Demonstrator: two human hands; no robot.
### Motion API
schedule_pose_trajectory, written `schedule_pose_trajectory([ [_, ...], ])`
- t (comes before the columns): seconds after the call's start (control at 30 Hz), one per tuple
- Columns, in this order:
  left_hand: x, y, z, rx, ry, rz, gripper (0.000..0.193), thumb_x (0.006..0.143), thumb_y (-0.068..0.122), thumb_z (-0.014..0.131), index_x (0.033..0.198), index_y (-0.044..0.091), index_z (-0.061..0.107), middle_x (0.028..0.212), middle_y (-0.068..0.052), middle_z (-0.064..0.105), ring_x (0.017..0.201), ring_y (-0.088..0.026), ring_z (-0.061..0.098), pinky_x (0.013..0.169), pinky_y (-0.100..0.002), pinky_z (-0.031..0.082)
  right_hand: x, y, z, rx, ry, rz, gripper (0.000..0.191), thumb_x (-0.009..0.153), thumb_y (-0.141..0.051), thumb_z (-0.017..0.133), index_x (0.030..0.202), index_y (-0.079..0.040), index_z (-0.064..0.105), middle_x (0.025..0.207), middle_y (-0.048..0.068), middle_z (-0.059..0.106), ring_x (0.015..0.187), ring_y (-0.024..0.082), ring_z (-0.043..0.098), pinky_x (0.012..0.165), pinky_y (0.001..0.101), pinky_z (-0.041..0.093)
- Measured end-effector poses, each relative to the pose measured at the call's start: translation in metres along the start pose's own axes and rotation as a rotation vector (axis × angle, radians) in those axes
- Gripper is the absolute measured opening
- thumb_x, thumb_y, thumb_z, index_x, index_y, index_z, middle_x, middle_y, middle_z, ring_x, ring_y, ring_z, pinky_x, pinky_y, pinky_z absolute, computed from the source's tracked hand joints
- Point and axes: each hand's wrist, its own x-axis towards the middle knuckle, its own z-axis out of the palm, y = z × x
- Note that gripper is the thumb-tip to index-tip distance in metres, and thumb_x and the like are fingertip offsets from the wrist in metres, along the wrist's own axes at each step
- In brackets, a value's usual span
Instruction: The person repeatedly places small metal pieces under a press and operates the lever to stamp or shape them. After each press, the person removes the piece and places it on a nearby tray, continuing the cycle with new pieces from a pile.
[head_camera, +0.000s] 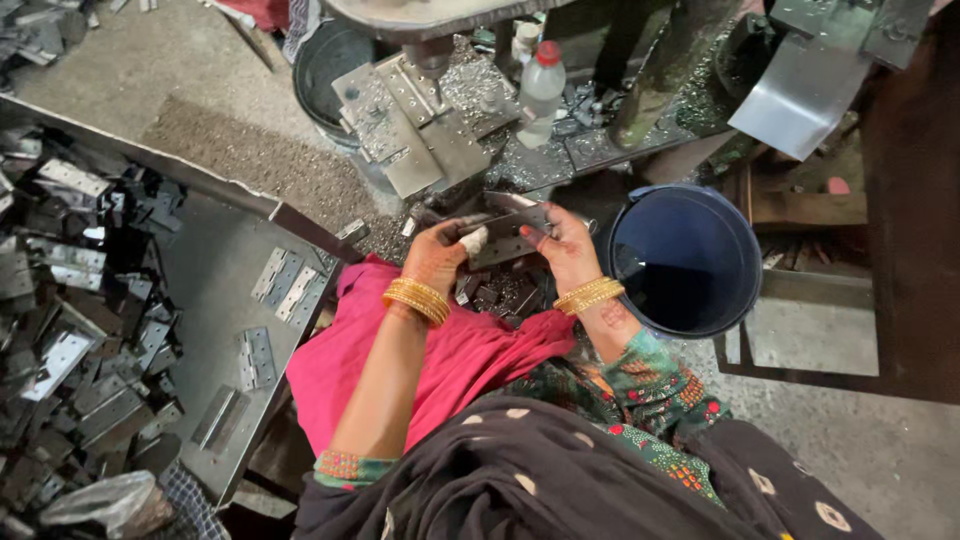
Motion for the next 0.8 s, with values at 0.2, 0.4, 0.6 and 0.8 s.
schedule_pose_trajectory([
  [0.2,0.023,0.008,0.003,1.109,0.47,0.441,0.039,0.094,0.009,0.057,0.128,0.009,0.076,0.12,-0.016,0.075,0.111,-0.033,0.071,0.093,-0.039,0.055,0.012,-0.044,0.011,-1.374,0.151,-0.396,0.049,0.082,-0.022,0.072,0.126,-0.004,0.058,0.101,0.013,0.073,0.092,0.035,0.071,0.077,0.0437,0.051],
  [0.4,0.078,-0.017,0.029,2.018,0.521,0.64,0.037,0.097,0.022,0.052,0.126,0.001,0.065,0.132,-0.02,0.063,0.121,-0.038,0.06,0.106,-0.048,0.048,0.022,-0.034,0.013,-2.028,0.011,-0.332,0.024,0.091,-0.02,0.059,0.112,-0.013,0.066,0.089,0.006,0.071,0.083,0.024,0.072,0.071,0.0404,0.053],
  [0.6,0.11,-0.023,0.023,1.872,0.7,0.267,0.032,0.097,0.012,0.046,0.118,0.004,0.069,0.12,-0.014,0.066,0.113,-0.027,0.056,0.091,-0.043,0.042,0.027,-0.012,0.004,-2.1,0.007,-0.274,0.011,0.091,-0.02,0.059,0.096,-0.015,0.068,0.084,0.005,0.068,0.077,0.023,0.071,0.063,0.0377,0.054],
  [0.8,0.125,-0.012,0.006,1.966,0.632,0.197,0.024,0.096,0.015,0.053,0.106,0.006,0.072,0.117,-0.013,0.066,0.117,-0.029,0.054,0.094,-0.042,0.039,-0.007,0.048,-0.033,-1.952,0.038,-0.309,0.025,0.091,-0.02,0.057,0.112,-0.009,0.063,0.093,0.01,0.068,0.078,0.028,0.07,0.061,0.0412,0.054],
])
